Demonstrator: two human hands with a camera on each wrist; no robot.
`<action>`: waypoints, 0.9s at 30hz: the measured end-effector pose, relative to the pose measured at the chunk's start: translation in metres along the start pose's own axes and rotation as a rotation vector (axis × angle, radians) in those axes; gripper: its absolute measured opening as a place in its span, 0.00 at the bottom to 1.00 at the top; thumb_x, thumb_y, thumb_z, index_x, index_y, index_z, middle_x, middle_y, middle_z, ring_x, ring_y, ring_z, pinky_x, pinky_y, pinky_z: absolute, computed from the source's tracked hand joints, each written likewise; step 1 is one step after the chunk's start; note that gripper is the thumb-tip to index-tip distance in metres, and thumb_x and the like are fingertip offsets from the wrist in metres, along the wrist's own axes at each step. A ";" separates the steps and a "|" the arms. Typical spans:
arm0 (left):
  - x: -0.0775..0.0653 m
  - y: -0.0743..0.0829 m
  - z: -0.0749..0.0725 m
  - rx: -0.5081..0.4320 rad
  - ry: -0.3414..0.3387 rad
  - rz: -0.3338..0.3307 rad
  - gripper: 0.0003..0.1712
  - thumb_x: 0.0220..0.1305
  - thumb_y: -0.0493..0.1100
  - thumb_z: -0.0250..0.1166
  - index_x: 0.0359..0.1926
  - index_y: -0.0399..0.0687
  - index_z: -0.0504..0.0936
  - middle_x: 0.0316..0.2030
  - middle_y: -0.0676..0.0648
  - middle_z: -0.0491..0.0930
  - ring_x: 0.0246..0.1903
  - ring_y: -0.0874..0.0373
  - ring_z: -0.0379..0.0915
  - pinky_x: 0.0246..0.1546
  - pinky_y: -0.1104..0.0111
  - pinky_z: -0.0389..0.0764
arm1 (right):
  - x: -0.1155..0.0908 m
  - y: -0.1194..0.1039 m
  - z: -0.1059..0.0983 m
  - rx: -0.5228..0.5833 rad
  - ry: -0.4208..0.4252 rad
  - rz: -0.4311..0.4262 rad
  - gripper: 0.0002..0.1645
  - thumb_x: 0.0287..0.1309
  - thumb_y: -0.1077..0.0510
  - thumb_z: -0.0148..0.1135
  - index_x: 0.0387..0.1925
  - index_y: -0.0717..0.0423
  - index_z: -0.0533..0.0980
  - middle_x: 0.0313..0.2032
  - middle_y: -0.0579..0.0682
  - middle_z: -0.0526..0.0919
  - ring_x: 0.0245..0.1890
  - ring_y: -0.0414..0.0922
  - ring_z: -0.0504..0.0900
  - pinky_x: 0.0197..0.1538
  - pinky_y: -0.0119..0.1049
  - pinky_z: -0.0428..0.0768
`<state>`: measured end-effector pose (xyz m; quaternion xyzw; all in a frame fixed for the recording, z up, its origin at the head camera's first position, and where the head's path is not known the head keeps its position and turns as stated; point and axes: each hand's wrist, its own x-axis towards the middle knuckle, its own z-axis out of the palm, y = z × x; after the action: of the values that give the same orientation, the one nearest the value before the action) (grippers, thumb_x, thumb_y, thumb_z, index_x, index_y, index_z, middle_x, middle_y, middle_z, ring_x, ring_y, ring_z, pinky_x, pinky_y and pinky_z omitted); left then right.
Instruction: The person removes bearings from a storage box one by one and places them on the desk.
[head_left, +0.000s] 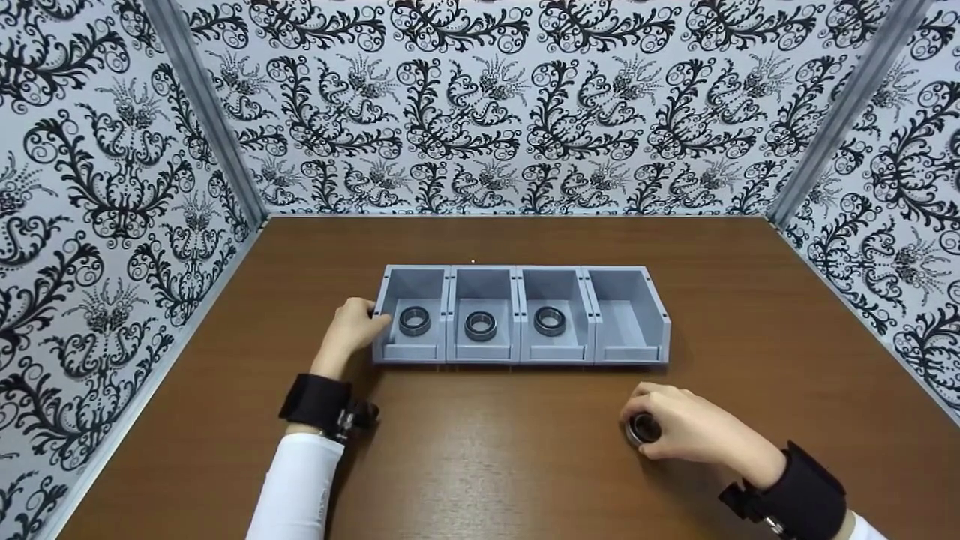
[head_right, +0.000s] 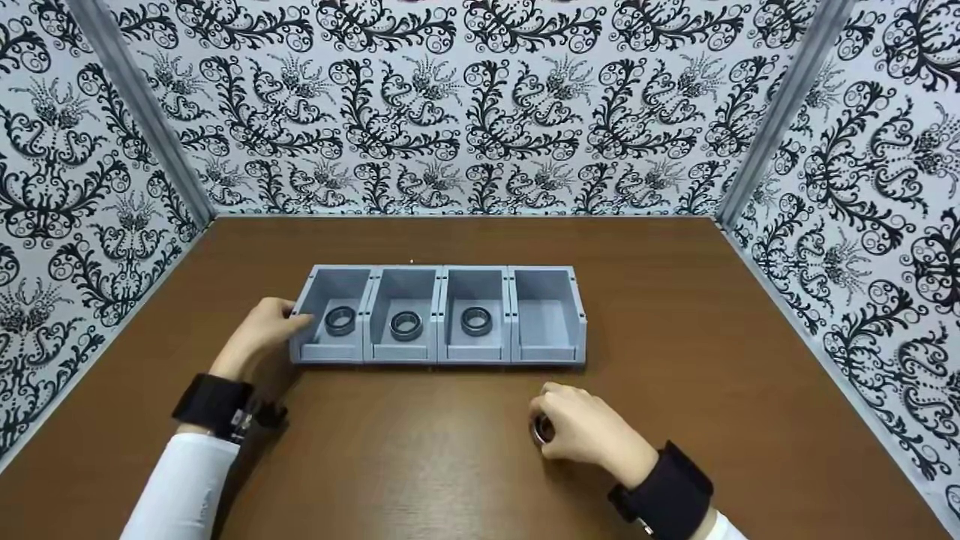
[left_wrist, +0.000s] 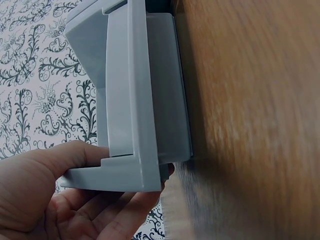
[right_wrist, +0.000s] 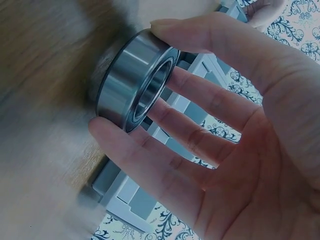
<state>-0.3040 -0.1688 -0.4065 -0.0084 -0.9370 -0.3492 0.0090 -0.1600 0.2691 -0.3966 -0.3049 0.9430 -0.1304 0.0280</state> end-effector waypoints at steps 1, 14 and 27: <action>0.000 0.000 0.000 0.002 0.001 0.000 0.11 0.54 0.42 0.57 0.18 0.43 0.72 0.15 0.54 0.65 0.19 0.60 0.61 0.21 0.72 0.62 | 0.000 0.000 0.000 0.001 -0.002 0.000 0.19 0.34 0.59 0.67 0.35 0.44 0.80 0.35 0.40 0.77 0.35 0.39 0.76 0.33 0.28 0.72; 0.001 -0.003 -0.001 0.017 -0.016 0.008 0.11 0.55 0.43 0.57 0.20 0.44 0.73 0.16 0.53 0.64 0.18 0.59 0.60 0.23 0.71 0.62 | 0.001 0.002 0.003 -0.004 -0.014 0.022 0.18 0.34 0.59 0.68 0.36 0.47 0.80 0.35 0.41 0.77 0.34 0.39 0.77 0.32 0.28 0.72; 0.000 -0.002 -0.002 0.010 -0.014 0.006 0.10 0.55 0.43 0.57 0.23 0.41 0.76 0.19 0.51 0.68 0.22 0.58 0.63 0.25 0.71 0.64 | 0.001 0.002 0.005 -0.016 -0.011 0.032 0.19 0.34 0.59 0.68 0.35 0.44 0.80 0.34 0.40 0.76 0.33 0.37 0.75 0.31 0.28 0.71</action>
<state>-0.3043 -0.1709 -0.4064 -0.0134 -0.9386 -0.3446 0.0035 -0.1613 0.2693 -0.4018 -0.2905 0.9487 -0.1206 0.0328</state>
